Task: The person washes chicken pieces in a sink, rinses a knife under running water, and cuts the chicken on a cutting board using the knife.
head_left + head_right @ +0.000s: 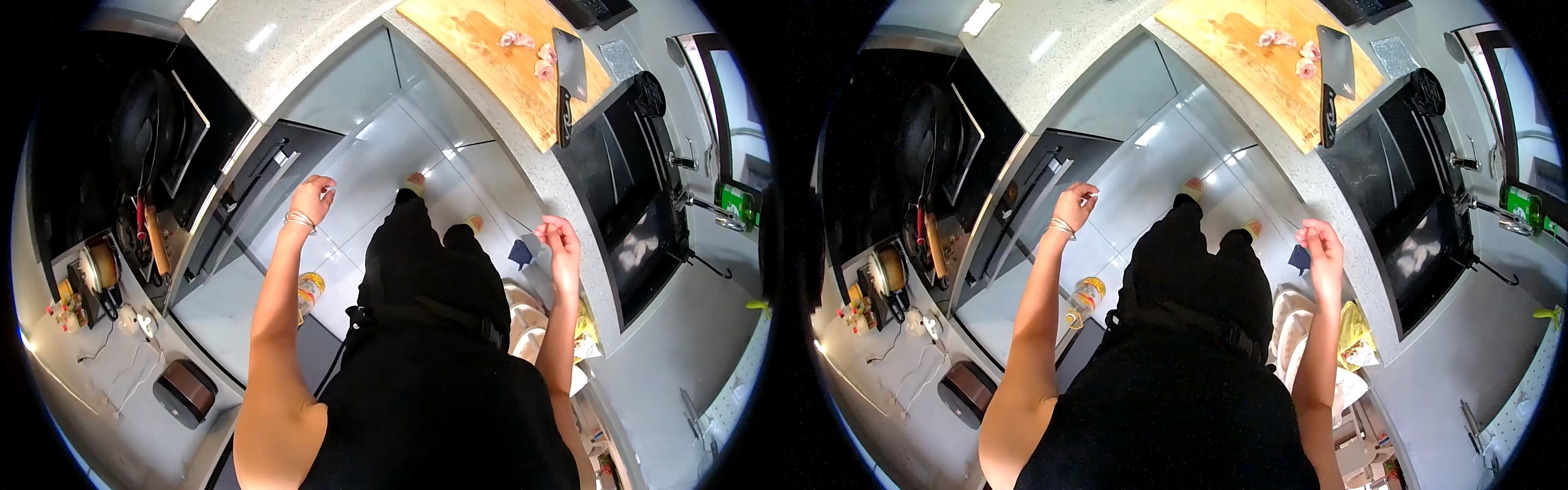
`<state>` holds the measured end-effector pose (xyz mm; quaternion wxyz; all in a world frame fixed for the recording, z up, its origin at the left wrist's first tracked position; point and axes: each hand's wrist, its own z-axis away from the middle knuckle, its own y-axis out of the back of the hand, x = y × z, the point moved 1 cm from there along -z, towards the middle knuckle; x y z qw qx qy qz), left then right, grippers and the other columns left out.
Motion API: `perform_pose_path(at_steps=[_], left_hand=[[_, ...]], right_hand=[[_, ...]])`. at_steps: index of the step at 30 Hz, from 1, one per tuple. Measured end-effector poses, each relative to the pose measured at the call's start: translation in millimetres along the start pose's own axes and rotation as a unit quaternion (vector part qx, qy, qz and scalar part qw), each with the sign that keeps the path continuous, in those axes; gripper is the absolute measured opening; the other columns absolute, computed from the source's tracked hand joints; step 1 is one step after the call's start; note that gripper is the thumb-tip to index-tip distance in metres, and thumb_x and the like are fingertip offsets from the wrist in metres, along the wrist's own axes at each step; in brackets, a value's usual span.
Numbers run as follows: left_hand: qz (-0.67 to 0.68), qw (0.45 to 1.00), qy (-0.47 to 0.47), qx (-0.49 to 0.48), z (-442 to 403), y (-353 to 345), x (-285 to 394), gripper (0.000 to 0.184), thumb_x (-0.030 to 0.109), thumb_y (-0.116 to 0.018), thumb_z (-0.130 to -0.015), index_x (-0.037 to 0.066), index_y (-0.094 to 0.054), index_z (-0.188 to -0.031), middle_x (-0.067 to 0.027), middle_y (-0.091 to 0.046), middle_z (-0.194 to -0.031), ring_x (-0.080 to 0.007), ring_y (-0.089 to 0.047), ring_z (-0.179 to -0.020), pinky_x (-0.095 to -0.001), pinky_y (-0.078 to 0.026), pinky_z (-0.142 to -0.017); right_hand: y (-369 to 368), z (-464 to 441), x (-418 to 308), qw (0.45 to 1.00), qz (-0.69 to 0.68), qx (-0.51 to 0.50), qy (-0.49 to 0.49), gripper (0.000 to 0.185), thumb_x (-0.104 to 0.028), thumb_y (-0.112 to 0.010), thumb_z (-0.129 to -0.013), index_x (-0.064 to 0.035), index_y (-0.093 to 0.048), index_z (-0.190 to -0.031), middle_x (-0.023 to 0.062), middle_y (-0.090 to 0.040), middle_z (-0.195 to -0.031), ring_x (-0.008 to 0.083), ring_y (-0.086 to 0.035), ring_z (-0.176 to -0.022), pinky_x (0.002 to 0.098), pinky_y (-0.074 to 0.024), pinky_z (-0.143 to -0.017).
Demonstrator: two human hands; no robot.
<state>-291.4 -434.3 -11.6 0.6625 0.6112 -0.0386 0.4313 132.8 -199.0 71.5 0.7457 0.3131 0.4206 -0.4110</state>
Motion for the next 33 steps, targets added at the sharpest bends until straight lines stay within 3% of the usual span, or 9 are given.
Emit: perform_pose_path(at_steps=[4, 9, 13, 20, 22, 24, 27, 31, 33], left_hand=[[-0.018, 0.998, -0.014, -0.064, -17.9, -2.9, -14.7, 0.015, 0.005, -0.065, -0.076, 0.004, -0.066, -0.091, -0.0135, -0.063, -0.088, -0.0271, -0.064, -0.079, -0.0352, -0.052, -0.072], [-0.002, 0.992, -0.077, -0.096, -51.9, -4.5, 2.7, 0.015, 0.008, -0.063, -0.076, 0.005, -0.065, -0.091, -0.0139, -0.063, -0.09, -0.0314, -0.062, -0.081, -0.0387, -0.05, -0.073], [0.042, 0.983, -0.14, -0.109, -92.4, 1.9, 61.7, 0.014, 0.008, -0.062, -0.077, 0.005, -0.064, -0.091, -0.0138, -0.062, -0.091, -0.0327, -0.061, -0.083, -0.0393, -0.05, -0.074], [0.065, 0.933, -0.336, -0.107, -141.5, 4.1, 194.8, 0.017, 0.003, -0.061, -0.079, 0.004, -0.062, -0.096, -0.0145, -0.061, -0.096, -0.0354, -0.059, -0.088, -0.0388, -0.049, -0.077], [0.088, 0.928, -0.348, -0.097, -144.6, 2.1, 227.2, 0.019, 0.001, -0.063, -0.077, 0.003, -0.062, -0.096, -0.0155, -0.061, -0.097, -0.0357, -0.059, -0.09, -0.0388, -0.049, -0.079], [0.064, 0.936, -0.342, -0.053, -162.0, -4.1, 236.6, 0.031, 0.002, -0.068, -0.074, 0.004, -0.06, -0.105, -0.0137, -0.059, -0.105, -0.0324, -0.058, -0.095, -0.0384, -0.049, -0.081], [0.071, 0.98, -0.187, -0.015, -218.0, -20.5, 244.8, 0.061, 0.011, -0.077, -0.069, 0.006, -0.051, -0.124, -0.0152, -0.051, -0.119, -0.0301, -0.056, -0.102, -0.0375, -0.049, -0.083], [-0.071, 0.947, -0.295, 0.103, -296.3, -68.3, 250.2, 0.105, 0.024, -0.088, -0.056, 0.003, -0.03, -0.141, -0.0231, -0.039, -0.123, -0.0302, -0.054, -0.103, -0.0359, -0.049, -0.085], [-0.03, 0.953, -0.293, 0.071, -311.2, -87.4, 268.4, 0.103, 0.03, -0.089, -0.056, 0.0, -0.034, -0.138, -0.0209, -0.044, -0.114, -0.0278, -0.054, -0.095, -0.0353, -0.049, -0.081]], right_hand=[[-36.5, -13.6, -5.7, 0.997, 0.034, -0.065, 0.016, 0.017, -0.011, -0.049, -0.096, -0.0008, -0.058, -0.105, 0.0025, -0.06, -0.084, 0.01, -0.055, -0.081, 0.0233, -0.0454, -0.077], [-37.6, -1.5, 7.3, 0.999, 0.03, -0.025, 0.024, 0.016, -0.009, -0.048, -0.096, -0.0003, -0.058, -0.104, 0.0019, -0.059, -0.082, 0.0098, -0.054, -0.081, 0.0244, -0.0443, -0.076], [-21.1, 18.1, 13.5, 0.999, 0.016, 0.048, 0.004, 0.016, -0.011, -0.049, -0.096, -0.0005, -0.058, -0.104, 0.0024, -0.06, -0.082, 0.0093, -0.055, -0.078, 0.0243, -0.0446, -0.075], [34.3, 42.8, 34.0, 0.983, -0.072, 0.166, 0.029, 0.017, -0.013, -0.051, -0.096, -0.001, -0.059, -0.104, 0.0031, -0.061, -0.086, 0.011, -0.059, -0.081, 0.0253, -0.0495, -0.077], [56.9, 40.5, 27.3, 0.972, -0.098, 0.209, 0.038, 0.017, -0.013, -0.05, -0.096, -0.0015, -0.06, -0.104, 0.0021, -0.06, -0.085, 0.0101, -0.058, -0.08, 0.0239, -0.048, -0.077], [88.9, 34.4, 27.7, 0.964, -0.09, 0.242, 0.061, 0.017, -0.013, -0.049, -0.096, -0.0015, -0.06, -0.103, 0.0015, -0.059, -0.084, 0.0093, -0.057, -0.079, 0.0227, -0.0467, -0.076], [145.7, 19.5, 37.1, 0.947, -0.123, 0.282, 0.093, 0.015, -0.011, -0.049, -0.096, -0.0015, -0.06, -0.101, 0.001, -0.059, -0.083, 0.0079, -0.054, -0.077, 0.0214, -0.0449, -0.074], [232.5, -2.1, 77.6, 0.921, -0.119, 0.368, 0.035, 0.013, -0.008, -0.049, -0.094, -0.0031, -0.06, -0.1, 0.0008, -0.06, -0.083, 0.0072, -0.055, -0.075, 0.0208, -0.045, -0.067], [275.1, -10.9, 112.4, 0.91, -0.086, 0.406, 0.002, 0.015, -0.005, -0.048, -0.093, -0.0054, -0.061, -0.1, -0.0001, -0.06, -0.084, 0.008, -0.057, -0.076, 0.0213, -0.0449, -0.066]])
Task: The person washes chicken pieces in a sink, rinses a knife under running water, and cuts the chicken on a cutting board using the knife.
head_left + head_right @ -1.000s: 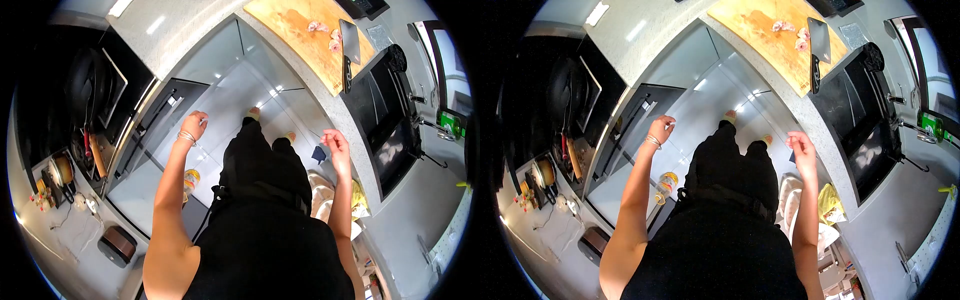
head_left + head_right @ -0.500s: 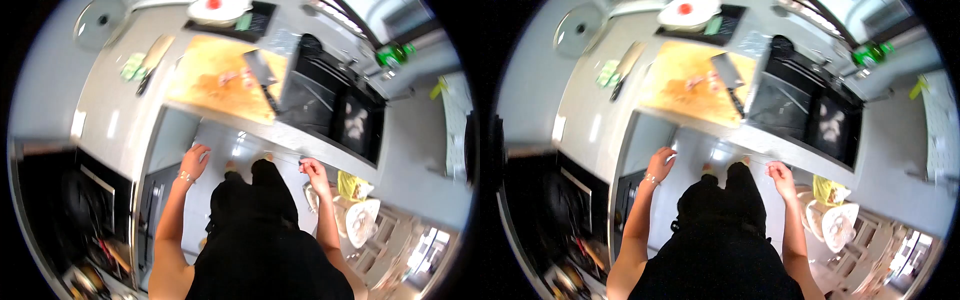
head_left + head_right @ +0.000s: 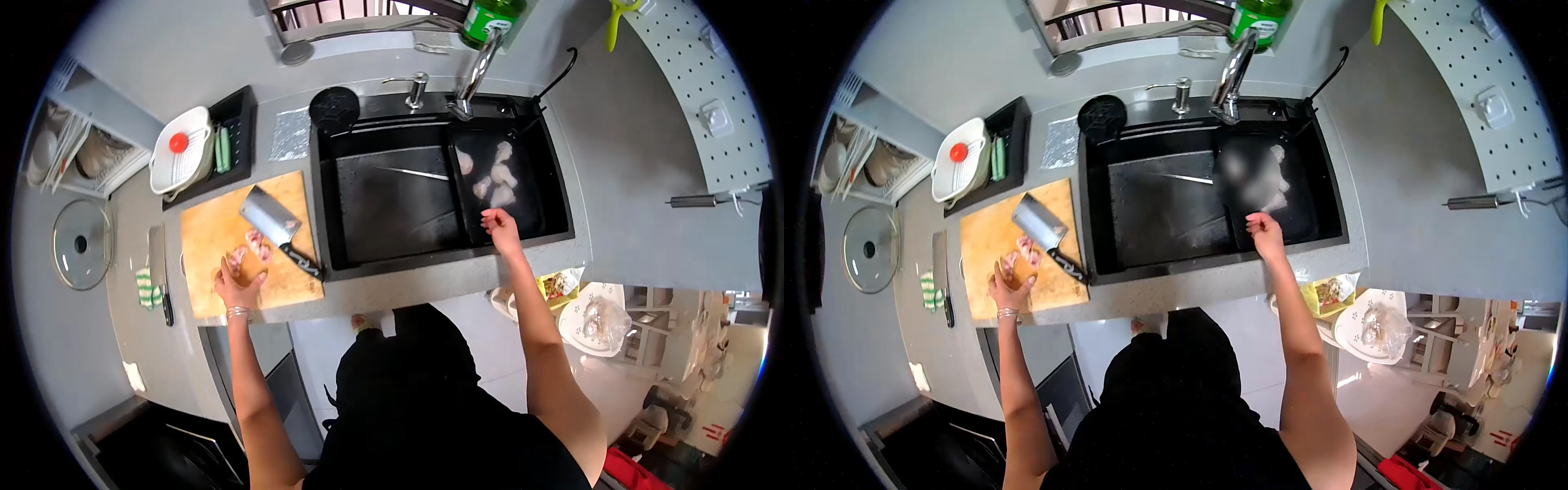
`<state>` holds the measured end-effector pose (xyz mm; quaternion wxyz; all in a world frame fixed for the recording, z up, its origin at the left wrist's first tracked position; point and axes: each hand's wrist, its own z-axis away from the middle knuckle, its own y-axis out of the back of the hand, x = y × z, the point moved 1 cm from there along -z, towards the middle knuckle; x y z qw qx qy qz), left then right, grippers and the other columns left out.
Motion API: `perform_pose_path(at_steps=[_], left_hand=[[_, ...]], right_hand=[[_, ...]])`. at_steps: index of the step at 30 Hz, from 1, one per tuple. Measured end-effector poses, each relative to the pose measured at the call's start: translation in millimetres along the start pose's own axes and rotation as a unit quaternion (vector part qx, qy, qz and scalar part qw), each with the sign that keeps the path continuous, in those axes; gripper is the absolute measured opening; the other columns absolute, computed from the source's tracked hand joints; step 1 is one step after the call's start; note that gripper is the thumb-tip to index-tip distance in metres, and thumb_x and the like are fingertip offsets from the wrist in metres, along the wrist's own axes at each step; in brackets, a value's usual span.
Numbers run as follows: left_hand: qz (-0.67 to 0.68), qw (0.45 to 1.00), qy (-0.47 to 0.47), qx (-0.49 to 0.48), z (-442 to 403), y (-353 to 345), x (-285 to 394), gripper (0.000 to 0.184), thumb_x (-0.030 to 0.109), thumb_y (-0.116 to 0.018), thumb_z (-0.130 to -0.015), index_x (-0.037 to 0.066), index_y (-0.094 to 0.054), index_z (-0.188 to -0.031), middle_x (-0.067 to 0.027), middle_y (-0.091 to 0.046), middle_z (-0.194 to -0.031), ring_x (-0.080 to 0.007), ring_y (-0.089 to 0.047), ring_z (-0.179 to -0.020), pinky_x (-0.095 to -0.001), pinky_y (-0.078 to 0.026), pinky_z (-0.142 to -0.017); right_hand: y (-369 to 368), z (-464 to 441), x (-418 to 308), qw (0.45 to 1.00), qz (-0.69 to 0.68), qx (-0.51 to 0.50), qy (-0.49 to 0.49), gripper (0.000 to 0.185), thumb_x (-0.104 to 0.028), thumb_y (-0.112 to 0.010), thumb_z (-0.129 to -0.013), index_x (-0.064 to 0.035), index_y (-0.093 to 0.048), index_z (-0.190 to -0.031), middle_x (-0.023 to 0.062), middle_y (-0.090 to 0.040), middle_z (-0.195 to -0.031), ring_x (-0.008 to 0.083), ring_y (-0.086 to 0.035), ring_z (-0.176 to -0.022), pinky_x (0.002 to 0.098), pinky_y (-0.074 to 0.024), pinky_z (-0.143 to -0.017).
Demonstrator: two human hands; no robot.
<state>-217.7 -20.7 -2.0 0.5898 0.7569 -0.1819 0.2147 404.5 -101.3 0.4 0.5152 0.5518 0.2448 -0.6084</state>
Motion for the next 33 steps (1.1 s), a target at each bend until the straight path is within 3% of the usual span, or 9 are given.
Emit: perform_pose_path(at_steps=[5, 7, 12, 15, 19, 24, 26, 28, 33], left_hand=[[-0.029, 0.998, 0.055, -0.01, -31.8, -24.9, 36.4, 0.095, 0.025, -0.09, -0.052, -0.002, -0.044, -0.13, -0.017, -0.047, -0.107, -0.0272, -0.056, -0.094, -0.0355, -0.05, -0.08], [-0.025, 0.995, 0.091, -0.023, -39.0, -26.4, 50.4, 0.086, 0.021, -0.088, -0.056, -0.002, -0.047, -0.127, -0.0158, -0.047, -0.108, -0.0274, -0.057, -0.094, -0.0348, -0.05, -0.082], [-0.049, 0.99, 0.135, -0.01, -50.7, -16.7, 63.7, 0.07, 0.016, -0.084, -0.065, -0.002, -0.05, -0.124, -0.0158, -0.049, -0.11, -0.0289, -0.058, -0.097, -0.0355, -0.051, -0.082], [-0.165, 0.983, 0.078, -0.005, -50.4, -9.8, 37.3, 0.064, 0.021, -0.079, -0.071, 0.001, -0.05, -0.125, -0.0162, -0.048, -0.116, -0.027, -0.057, -0.095, -0.0329, -0.052, -0.071], [-0.068, 0.994, 0.088, 0.021, -53.0, 25.2, 90.8, 0.055, 0.018, -0.072, -0.078, 0.005, -0.05, -0.127, -0.0132, -0.048, -0.118, -0.0227, -0.056, -0.092, -0.0321, -0.052, -0.067], [-0.02, 0.999, 0.037, 0.028, -44.3, 37.0, 133.8, 0.045, 0.006, -0.065, -0.083, 0.005, -0.052, -0.125, -0.0118, -0.049, -0.116, -0.0198, -0.056, -0.091, -0.0284, -0.054, -0.068], [0.004, 0.999, 0.024, 0.031, -47.8, 34.8, 156.3, 0.042, 0.002, -0.063, -0.083, 0.003, -0.053, -0.123, -0.0121, -0.05, -0.116, -0.0195, -0.058, -0.092, -0.0278, -0.054, -0.07], [0.029, 0.999, 0.005, 0.019, -50.9, 29.6, 179.6, 0.041, 0.001, -0.062, -0.084, 0.003, -0.053, -0.123, -0.0125, -0.051, -0.116, -0.0198, -0.058, -0.093, -0.0277, -0.054, -0.07], [0.09, 0.994, -0.047, -0.035, -52.2, 10.4, 215.1, 0.042, -0.006, -0.06, -0.081, 0.001, -0.053, -0.122, -0.0146, -0.051, -0.117, -0.0221, -0.059, -0.094, -0.0285, -0.055, -0.072]], right_hand=[[29.1, -91.3, 45.7, 0.981, 0.18, 0.066, 0.024, 0.014, -0.003, -0.055, -0.086, -0.0042, -0.062, -0.098, 0.0022, -0.061, -0.08, 0.0125, -0.058, -0.071, 0.0255, -0.047, -0.066], [13.6, -126.0, 48.3, 0.92, 0.343, 0.087, 0.172, 0.016, -0.005, -0.059, -0.083, -0.0053, -0.063, -0.098, 0.0068, -0.062, -0.079, 0.0193, -0.059, -0.068, 0.0291, -0.0482, -0.068], [-31.1, -175.7, 1.1, 0.921, 0.371, -0.014, 0.117, 0.047, -0.002, -0.056, -0.074, -0.008, -0.051, -0.12, 0.0163, -0.044, -0.13, 0.0384, -0.041, -0.119, 0.0433, -0.0382, -0.097], [-51.3, -198.0, 33.0, 0.871, 0.477, 0.025, 0.117, 0.052, -0.003, -0.057, -0.075, -0.01, -0.047, -0.126, 0.015, -0.042, -0.132, 0.0387, -0.038, -0.122, 0.044, -0.0349, -0.102], [-26.5, -191.2, 0.2, 0.819, 0.55, -0.159, 0.04, 0.056, -0.004, -0.058, -0.076, -0.0121, -0.044, -0.129, 0.0134, -0.039, -0.136, 0.0386, -0.036, -0.126, 0.0435, -0.035, -0.104], [-9.2, -195.0, 52.9, 0.836, 0.548, 0.004, 0.035, 0.059, -0.016, -0.067, -0.078, -0.0127, -0.042, -0.132, 0.0093, -0.047, -0.131, 0.0283, -0.053, -0.109, 0.0365, -0.0469, -0.089], [4.6, -193.4, 33.1, 0.965, 0.201, -0.091, -0.142, 0.056, -0.025, -0.067, -0.082, -0.0126, -0.044, -0.131, 0.0067, -0.054, -0.121, 0.0229, -0.056, -0.098, 0.0333, -0.0494, -0.078], [10.2, -179.5, 11.8, 0.958, -0.16, -0.064, -0.229, 0.048, -0.042, -0.061, -0.088, -0.0137, -0.051, -0.125, 0.0021, -0.061, -0.102, 0.0143, -0.058, -0.083, 0.0258, -0.0485, -0.063], [45.6, -161.9, -35.5, 0.858, -0.432, -0.19, -0.203, 0.032, -0.025, -0.05, -0.096, -0.0065, -0.052, -0.121, 0.0105, -0.062, -0.103, 0.0181, -0.061, -0.077, 0.0264, -0.05, -0.062]])
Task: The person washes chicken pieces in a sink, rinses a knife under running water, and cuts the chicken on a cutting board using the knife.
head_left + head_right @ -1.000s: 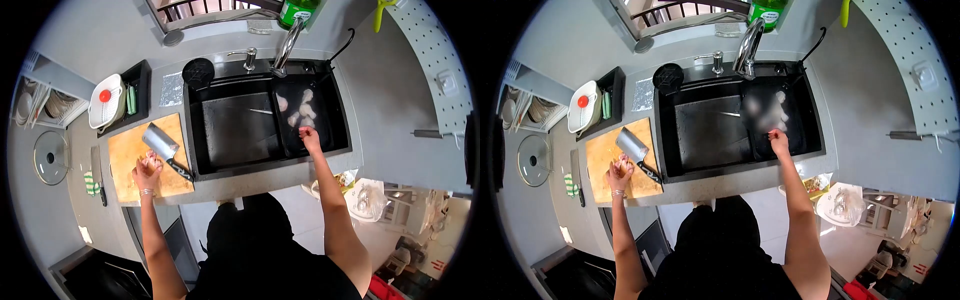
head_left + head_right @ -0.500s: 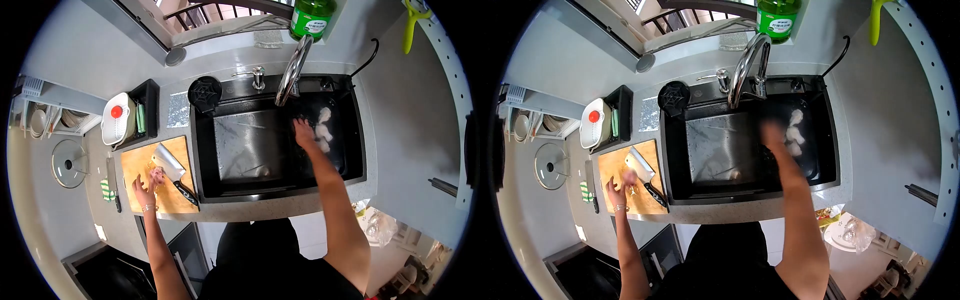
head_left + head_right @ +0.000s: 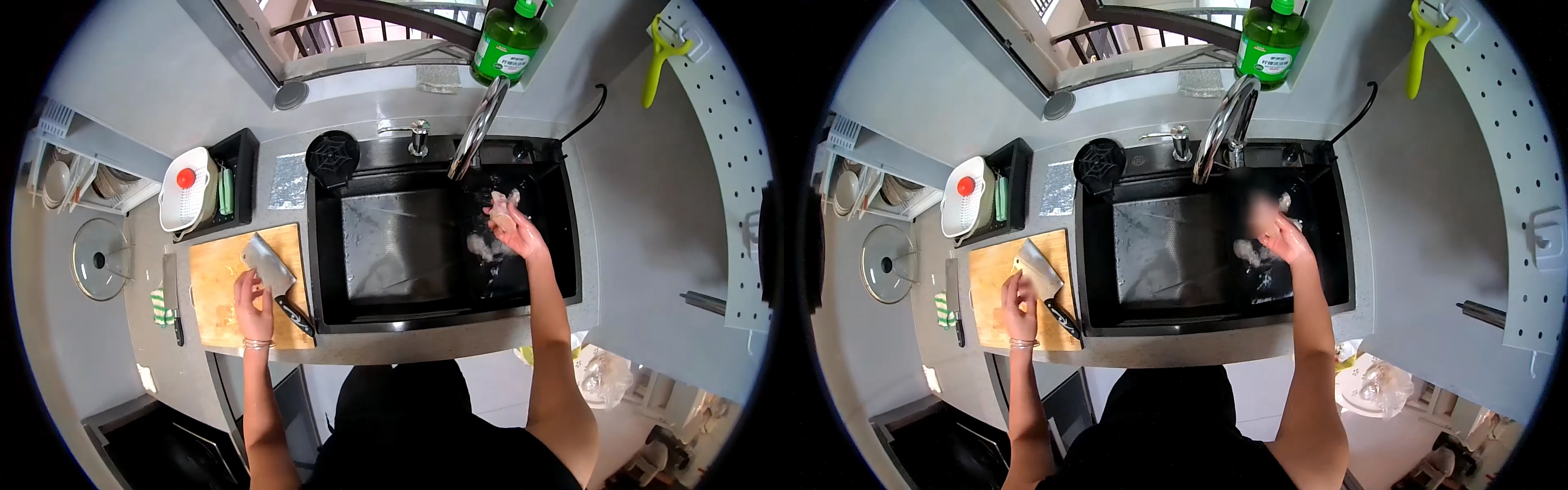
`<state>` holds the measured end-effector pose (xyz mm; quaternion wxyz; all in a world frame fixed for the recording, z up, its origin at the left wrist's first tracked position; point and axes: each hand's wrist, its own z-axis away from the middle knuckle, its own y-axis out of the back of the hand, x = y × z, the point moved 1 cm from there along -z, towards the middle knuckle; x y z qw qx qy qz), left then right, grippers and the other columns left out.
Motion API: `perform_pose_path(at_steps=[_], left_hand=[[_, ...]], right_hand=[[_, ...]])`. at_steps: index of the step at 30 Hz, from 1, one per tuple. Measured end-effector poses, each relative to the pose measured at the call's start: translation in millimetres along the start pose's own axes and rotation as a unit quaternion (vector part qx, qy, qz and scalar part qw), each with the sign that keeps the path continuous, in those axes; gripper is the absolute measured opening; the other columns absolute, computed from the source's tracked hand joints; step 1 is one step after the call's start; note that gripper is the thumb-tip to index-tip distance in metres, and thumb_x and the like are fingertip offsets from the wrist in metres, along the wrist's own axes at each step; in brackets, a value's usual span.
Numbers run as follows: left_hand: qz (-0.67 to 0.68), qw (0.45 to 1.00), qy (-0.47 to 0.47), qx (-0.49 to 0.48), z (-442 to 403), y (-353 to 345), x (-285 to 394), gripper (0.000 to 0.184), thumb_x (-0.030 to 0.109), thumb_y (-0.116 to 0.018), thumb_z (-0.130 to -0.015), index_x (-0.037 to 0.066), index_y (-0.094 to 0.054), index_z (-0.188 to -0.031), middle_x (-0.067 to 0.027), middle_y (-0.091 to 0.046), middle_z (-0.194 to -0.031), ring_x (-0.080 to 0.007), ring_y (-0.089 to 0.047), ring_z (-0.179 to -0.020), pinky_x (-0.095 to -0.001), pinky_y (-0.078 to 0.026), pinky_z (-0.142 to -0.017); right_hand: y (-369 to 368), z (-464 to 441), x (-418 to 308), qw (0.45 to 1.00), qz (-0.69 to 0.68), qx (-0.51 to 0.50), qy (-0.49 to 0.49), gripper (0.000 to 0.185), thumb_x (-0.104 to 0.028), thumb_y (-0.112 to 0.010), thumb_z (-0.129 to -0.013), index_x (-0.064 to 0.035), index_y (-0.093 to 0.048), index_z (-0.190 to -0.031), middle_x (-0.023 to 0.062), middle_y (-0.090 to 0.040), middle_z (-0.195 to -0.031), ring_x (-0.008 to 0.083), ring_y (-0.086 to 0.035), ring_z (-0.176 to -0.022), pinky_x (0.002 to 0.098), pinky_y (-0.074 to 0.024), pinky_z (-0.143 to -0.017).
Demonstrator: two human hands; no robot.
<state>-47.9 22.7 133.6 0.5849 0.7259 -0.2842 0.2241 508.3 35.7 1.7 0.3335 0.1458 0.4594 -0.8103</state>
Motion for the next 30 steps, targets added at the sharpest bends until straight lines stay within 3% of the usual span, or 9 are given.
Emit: perform_pose_path(at_steps=[2, 4, 6, 8, 10, 16, 23, 27, 30], left_hand=[[0.005, 1.0, -0.025, -0.018, 0.1, -11.4, 9.4, 0.042, -0.008, -0.059, -0.079, 0.001, -0.053, -0.12, -0.015, -0.051, -0.117, -0.0227, -0.059, -0.094, -0.0293, -0.056, -0.072], [0.01, 0.998, -0.054, -0.034, 1.4, -23.5, 14.5, 0.041, -0.007, -0.059, -0.079, 0.001, -0.054, -0.119, -0.015, -0.051, -0.116, -0.0228, -0.059, -0.094, -0.0293, -0.056, -0.072], [0.057, 0.997, -0.033, -0.041, 7.9, -40.3, 10.8, 0.04, -0.005, -0.06, -0.078, 0.002, -0.055, -0.116, -0.0151, -0.055, -0.111, -0.0256, -0.059, -0.093, -0.0321, -0.055, -0.074], [0.076, 0.992, -0.007, -0.1, 11.3, -44.1, 35.3, 0.04, 0.0, -0.061, -0.079, 0.004, -0.055, -0.118, -0.0166, -0.055, -0.113, -0.0286, -0.06, -0.092, -0.0349, -0.052, -0.076], [0.111, 0.985, -0.026, -0.13, 18.2, -54.9, 44.0, 0.042, 0.0, -0.061, -0.079, 0.005, -0.053, -0.12, -0.0164, -0.053, -0.115, -0.0278, -0.061, -0.091, -0.0347, -0.052, -0.076], [0.214, 0.948, -0.019, -0.236, 23.9, -70.1, 55.1, 0.051, 0.007, -0.067, -0.081, 0.007, -0.047, -0.128, -0.0117, -0.042, -0.124, -0.0212, -0.057, -0.099, -0.0277, -0.055, -0.076], [0.5, 0.834, 0.168, -0.164, 32.5, -34.4, -22.6, 0.029, 0.008, -0.07, -0.081, 0.004, -0.049, -0.1, -0.0023, -0.056, -0.088, -0.0091, -0.059, -0.081, -0.0233, -0.05, -0.066], [0.497, 0.833, 0.224, -0.095, 49.0, 5.8, -113.3, 0.024, 0.008, -0.072, -0.079, 0.005, -0.052, -0.092, -0.0007, -0.056, -0.085, -0.0076, -0.058, -0.074, -0.0227, -0.05, -0.066], [0.516, 0.822, 0.238, -0.048, 59.0, 52.2, -165.5, 0.027, 0.009, -0.072, -0.078, 0.005, -0.05, -0.094, -0.0018, -0.056, -0.085, -0.0085, -0.058, -0.075, -0.0229, -0.05, -0.066]], right_hand=[[-14.3, 14.3, -3.9, 0.998, 0.015, -0.008, 0.053, 0.032, -0.019, -0.055, -0.092, -0.0062, -0.051, -0.121, 0.0103, -0.062, -0.103, 0.0184, -0.062, -0.077, 0.0266, -0.0503, -0.063], [2.8, 1.3, -3.0, 0.924, 0.374, 0.064, 0.053, 0.047, -0.003, -0.064, -0.076, -0.0067, -0.052, -0.121, 0.0117, -0.062, -0.106, 0.0254, -0.062, -0.088, 0.0327, -0.0508, -0.073], [-4.4, 10.8, 2.7, 0.423, 0.852, 0.132, 0.279, 0.049, -0.001, -0.063, -0.07, -0.0066, -0.053, -0.118, 0.0146, -0.062, -0.105, 0.0335, -0.061, -0.093, 0.0389, -0.0497, -0.08], [-37.3, 19.1, 6.0, 0.592, 0.755, 0.218, 0.178, 0.048, 0.002, -0.06, -0.067, -0.0059, -0.054, -0.115, 0.0175, -0.059, -0.105, 0.0386, -0.057, -0.098, 0.0424, -0.046, -0.088], [-40.4, 15.2, 15.0, 0.527, 0.787, 0.17, 0.272, 0.039, 0.002, -0.057, -0.068, -0.0032, -0.056, -0.106, 0.0202, -0.057, -0.105, 0.0412, -0.053, -0.1, 0.0438, -0.0445, -0.087], [-181.0, 30.2, 84.1, 0.642, 0.689, -0.084, 0.326, 0.052, 0.007, -0.054, -0.067, -0.002, -0.045, -0.117, 0.0179, -0.047, -0.11, 0.0351, -0.052, -0.102, 0.037, -0.0427, -0.089], [-339.7, 52.2, 222.0, 0.636, 0.616, -0.334, 0.322, 0.059, 0.004, -0.064, -0.066, -0.0033, -0.041, -0.12, 0.018, -0.042, -0.114, 0.0355, -0.046, -0.109, 0.0382, -0.041, -0.092], [-389.8, 55.1, 279.6, 0.639, 0.629, -0.326, 0.3, 0.061, -0.006, -0.067, -0.072, -0.0055, -0.04, -0.126, 0.0181, -0.041, -0.123, 0.0368, -0.039, -0.118, 0.0427, -0.0327, -0.101], [-389.6, 40.1, 325.0, 0.636, 0.712, -0.122, 0.272, 0.07, -0.008, -0.073, -0.07, -0.005, -0.038, -0.13, 0.0209, -0.04, -0.125, 0.0387, -0.039, -0.116, 0.0441, -0.0326, -0.1]])
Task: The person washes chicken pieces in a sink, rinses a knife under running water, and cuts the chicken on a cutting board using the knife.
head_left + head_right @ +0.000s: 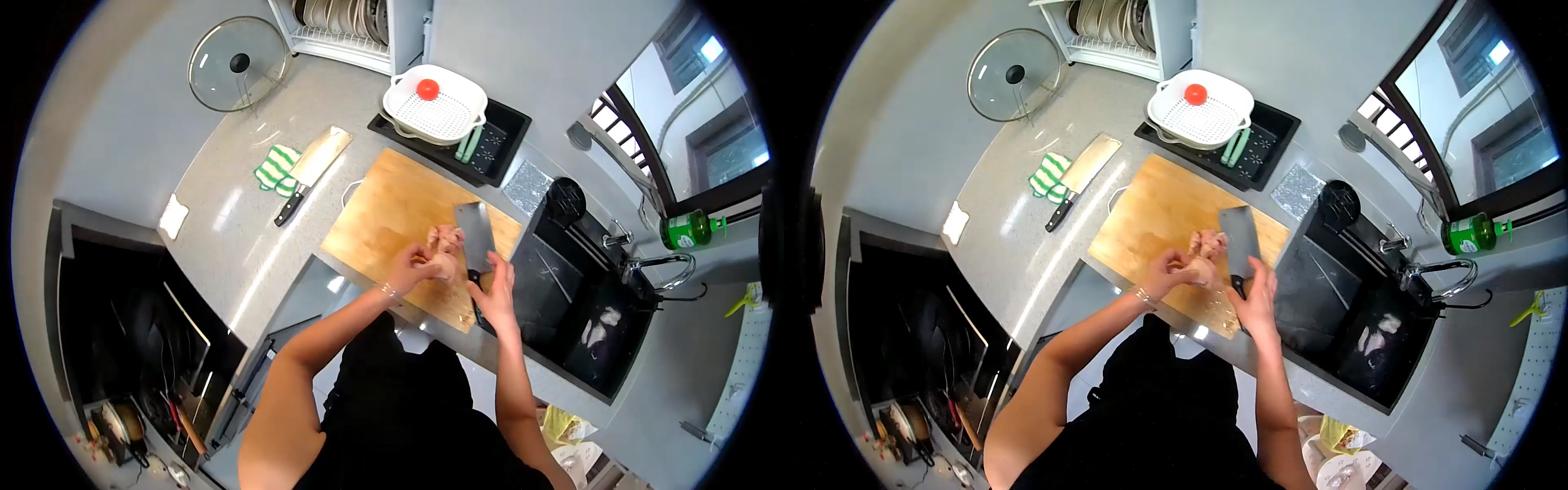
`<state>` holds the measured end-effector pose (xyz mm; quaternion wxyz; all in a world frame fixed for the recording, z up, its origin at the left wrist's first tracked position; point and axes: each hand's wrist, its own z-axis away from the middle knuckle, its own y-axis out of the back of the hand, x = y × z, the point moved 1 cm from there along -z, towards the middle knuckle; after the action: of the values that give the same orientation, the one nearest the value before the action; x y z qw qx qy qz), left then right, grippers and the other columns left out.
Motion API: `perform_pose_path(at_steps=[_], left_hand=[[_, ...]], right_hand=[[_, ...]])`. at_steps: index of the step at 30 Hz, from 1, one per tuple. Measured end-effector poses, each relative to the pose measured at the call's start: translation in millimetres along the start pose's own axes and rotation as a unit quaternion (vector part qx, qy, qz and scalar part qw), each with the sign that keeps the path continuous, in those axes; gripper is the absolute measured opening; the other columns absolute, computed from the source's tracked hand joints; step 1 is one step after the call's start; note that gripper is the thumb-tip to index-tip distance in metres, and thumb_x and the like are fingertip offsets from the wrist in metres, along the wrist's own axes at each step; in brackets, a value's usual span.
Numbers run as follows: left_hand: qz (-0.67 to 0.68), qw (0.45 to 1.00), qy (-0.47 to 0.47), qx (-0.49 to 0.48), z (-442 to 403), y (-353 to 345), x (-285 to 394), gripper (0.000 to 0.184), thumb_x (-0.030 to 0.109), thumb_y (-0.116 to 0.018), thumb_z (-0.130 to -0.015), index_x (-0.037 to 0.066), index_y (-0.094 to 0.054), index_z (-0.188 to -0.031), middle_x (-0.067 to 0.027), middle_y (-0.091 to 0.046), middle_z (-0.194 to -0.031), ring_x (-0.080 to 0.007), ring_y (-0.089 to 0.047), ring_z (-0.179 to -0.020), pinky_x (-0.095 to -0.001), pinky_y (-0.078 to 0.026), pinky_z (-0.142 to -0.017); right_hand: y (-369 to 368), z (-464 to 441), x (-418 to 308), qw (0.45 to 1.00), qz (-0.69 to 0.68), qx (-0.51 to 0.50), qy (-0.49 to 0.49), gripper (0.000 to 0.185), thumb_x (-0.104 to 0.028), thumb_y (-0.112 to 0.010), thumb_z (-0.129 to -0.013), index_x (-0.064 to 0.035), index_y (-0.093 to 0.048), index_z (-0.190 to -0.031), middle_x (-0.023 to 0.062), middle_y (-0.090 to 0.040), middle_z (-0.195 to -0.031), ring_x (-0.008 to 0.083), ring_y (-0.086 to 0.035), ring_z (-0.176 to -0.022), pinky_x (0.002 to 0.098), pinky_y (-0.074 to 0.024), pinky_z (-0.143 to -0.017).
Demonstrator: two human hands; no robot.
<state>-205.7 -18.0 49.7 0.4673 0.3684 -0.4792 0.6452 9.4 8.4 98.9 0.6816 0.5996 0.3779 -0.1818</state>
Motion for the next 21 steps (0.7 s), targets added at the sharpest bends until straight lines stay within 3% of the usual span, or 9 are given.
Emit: perform_pose_path(at_steps=[1, 3, 6, 7, 10, 11, 13, 16, 21], left_hand=[[0.013, 1.0, 0.009, 0.023, 0.5, 18.7, 2.9, 0.028, 0.009, -0.072, -0.078, 0.005, -0.05, -0.095, -0.0022, -0.056, -0.085, -0.0089, -0.058, -0.075, -0.0228, -0.05, -0.066], [0.002, 0.999, 0.028, 0.033, -5.4, 52.6, 7.5, 0.03, 0.008, -0.07, -0.078, 0.004, -0.048, -0.097, -0.0046, -0.055, -0.086, -0.0112, -0.058, -0.077, -0.0244, -0.049, -0.066], [-0.096, 0.99, -0.095, 0.048, -28.3, 77.5, -9.5, 0.026, 0.009, -0.07, -0.08, 0.006, -0.048, -0.094, -0.0025, -0.055, -0.085, -0.0077, -0.055, -0.073, -0.0208, -0.043, -0.059], [-0.208, 0.963, -0.148, 0.085, -28.5, 77.4, -4.8, 0.024, 0.01, -0.069, -0.079, 0.005, -0.048, -0.088, -0.0049, -0.054, -0.08, -0.0145, -0.054, -0.075, -0.028, -0.045, -0.065], [-0.432, 0.852, -0.277, 0.104, -36.7, 90.3, 2.1, 0.026, 0.008, -0.069, -0.074, 0.004, -0.05, -0.091, -0.0108, -0.052, -0.081, -0.0278, -0.053, -0.085, -0.0374, -0.045, -0.074], [-0.429, 0.856, -0.273, 0.093, -37.3, 93.6, 2.6, 0.027, 0.008, -0.07, -0.072, 0.005, -0.051, -0.091, -0.0122, -0.053, -0.084, -0.0302, -0.052, -0.086, -0.0389, -0.044, -0.077], [-0.428, 0.862, -0.261, 0.074, -31.2, 98.9, 10.4, 0.029, 0.007, -0.07, -0.069, 0.005, -0.052, -0.092, -0.015, -0.053, -0.09, -0.0352, -0.051, -0.089, -0.0418, -0.042, -0.082], [-0.368, 0.873, -0.314, 0.062, -25.3, 93.6, 27.1, 0.033, 0.009, -0.073, -0.068, 0.004, -0.054, -0.094, -0.0127, -0.052, -0.092, -0.0346, -0.051, -0.089, -0.042, -0.042, -0.079], [-0.431, 0.841, -0.326, 0.024, -31.8, 83.9, 28.2, 0.035, 0.006, -0.071, -0.067, 0.005, -0.056, -0.099, -0.0143, -0.052, -0.1, -0.0342, -0.051, -0.094, -0.0415, -0.044, -0.081]], right_hand=[[-14.6, 0.5, -4.6, 0.997, 0.04, 0.002, -0.072, 0.074, -0.008, -0.075, -0.068, -0.0039, -0.037, -0.131, 0.0226, -0.04, -0.124, 0.0397, -0.039, -0.115, 0.044, -0.0324, -0.099], [-38.6, -0.2, 2.6, 0.994, 0.071, 0.014, -0.086, 0.071, -0.006, -0.073, -0.069, -0.0054, -0.04, -0.131, 0.0234, -0.043, -0.119, 0.0402, -0.041, -0.113, 0.0435, -0.0356, -0.098], [-42.4, 0.3, -3.0, 0.979, 0.143, 0.013, -0.144, 0.076, -0.001, -0.068, -0.069, -0.0118, -0.036, -0.137, 0.0217, -0.042, -0.116, 0.0404, -0.049, -0.106, 0.0415, -0.0438, -0.091], [-39.8, -1.2, -13.9, 0.968, 0.185, 0.018, -0.166, 0.07, -0.002, -0.063, -0.071, -0.011, -0.039, -0.136, 0.024, -0.049, -0.114, 0.0414, -0.054, -0.101, 0.0433, -0.0465, -0.087], [-33.6, -1.5, -11.2, 0.949, 0.26, -0.022, -0.18, 0.06, -0.01, -0.062, -0.075, -0.0081, -0.043, -0.132, 0.0225, -0.059, -0.106, 0.0398, -0.058, -0.096, 0.0459, -0.0462, -0.087], [-30.3, 2.5, -12.9, 0.954, 0.264, 0.024, -0.142, 0.055, -0.013, -0.059, -0.076, -0.0097, -0.046, -0.129, 0.0213, -0.064, -0.094, 0.0396, -0.062, -0.086, 0.0479, -0.0485, -0.08], [-22.8, 6.2, -33.8, 0.952, 0.254, 0.039, -0.166, 0.051, -0.013, -0.058, -0.078, -0.0101, -0.048, -0.128, 0.0231, -0.064, -0.095, 0.0398, -0.062, -0.085, 0.0487, -0.0489, -0.077], [-24.6, 13.3, -54.2, 0.966, 0.204, 0.077, -0.139, 0.042, -0.016, -0.056, -0.084, -0.0104, -0.048, -0.125, 0.0252, -0.063, -0.09, 0.0417, -0.062, -0.08, 0.0502, -0.0489, -0.07], [-52.7, 8.9, -91.2, 0.986, 0.074, 0.091, -0.118, 0.033, -0.02, -0.051, -0.091, -0.009, -0.045, -0.122, 0.0242, -0.062, -0.076, 0.0441, -0.06, -0.071, 0.0509, -0.0457, -0.061]])
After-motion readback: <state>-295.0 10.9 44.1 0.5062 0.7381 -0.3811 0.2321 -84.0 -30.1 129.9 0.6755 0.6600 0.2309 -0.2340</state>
